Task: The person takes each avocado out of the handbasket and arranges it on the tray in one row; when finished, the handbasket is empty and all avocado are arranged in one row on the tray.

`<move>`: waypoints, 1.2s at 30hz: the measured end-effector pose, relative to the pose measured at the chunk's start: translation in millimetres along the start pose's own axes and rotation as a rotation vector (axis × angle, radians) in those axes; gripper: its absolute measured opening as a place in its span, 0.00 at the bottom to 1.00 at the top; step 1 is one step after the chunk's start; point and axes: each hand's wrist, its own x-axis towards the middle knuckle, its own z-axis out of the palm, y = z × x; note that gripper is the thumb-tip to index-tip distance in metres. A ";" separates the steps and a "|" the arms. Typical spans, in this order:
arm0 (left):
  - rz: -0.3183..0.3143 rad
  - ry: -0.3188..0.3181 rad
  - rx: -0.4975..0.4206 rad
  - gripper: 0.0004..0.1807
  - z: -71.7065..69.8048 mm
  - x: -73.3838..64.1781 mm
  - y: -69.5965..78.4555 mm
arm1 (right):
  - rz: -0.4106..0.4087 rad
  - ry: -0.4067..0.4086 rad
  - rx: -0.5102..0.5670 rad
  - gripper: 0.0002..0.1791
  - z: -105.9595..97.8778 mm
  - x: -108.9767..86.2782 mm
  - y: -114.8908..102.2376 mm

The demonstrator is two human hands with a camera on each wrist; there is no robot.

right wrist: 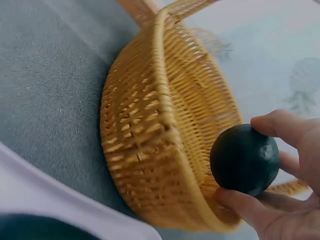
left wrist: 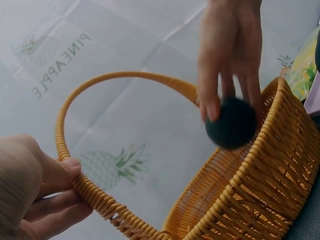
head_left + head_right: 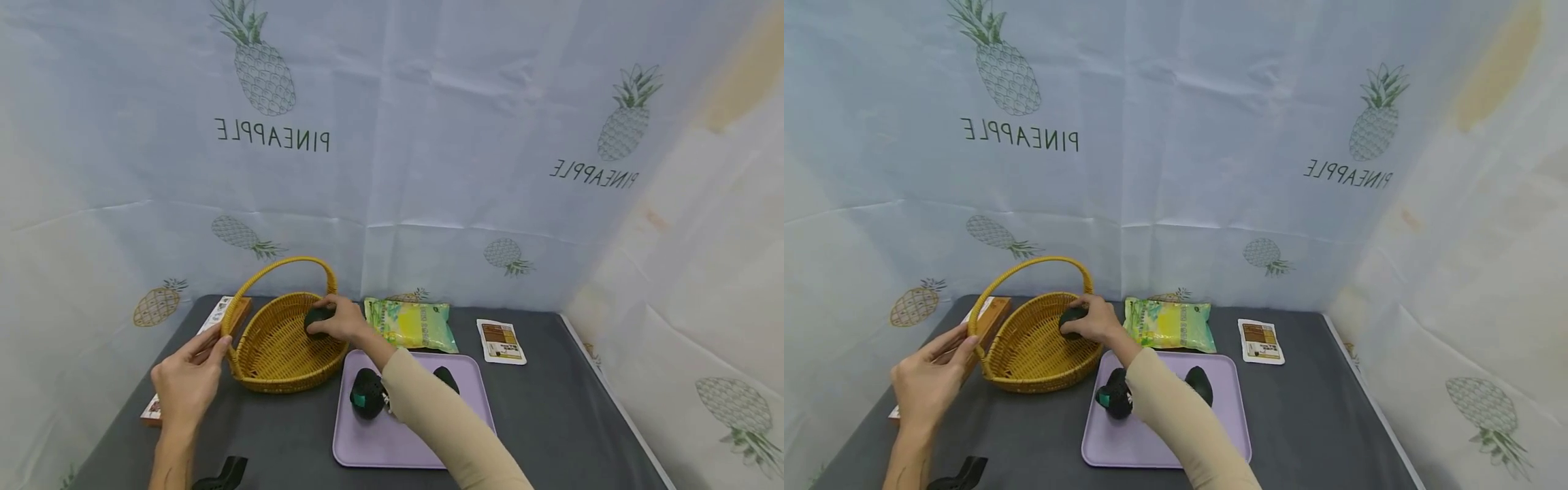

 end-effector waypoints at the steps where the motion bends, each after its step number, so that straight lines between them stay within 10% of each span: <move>1: -0.001 0.001 0.000 0.18 -0.1 0.1 0.0 | -0.003 0.000 0.028 0.26 -5.9 -3.0 1.3; 8: -0.012 -0.007 0.002 0.18 -0.1 0.4 0.7 | -0.003 -0.033 0.214 0.27 -60.1 -37.3 12.4; 23: -0.013 -0.004 0.008 0.18 2.3 -1.0 0.4 | 0.103 0.130 0.169 0.34 -162.3 -130.7 76.2; 36: -0.035 0.017 0.015 0.17 4.7 -0.2 0.8 | 0.136 0.198 0.176 0.37 -194.4 -196.8 140.9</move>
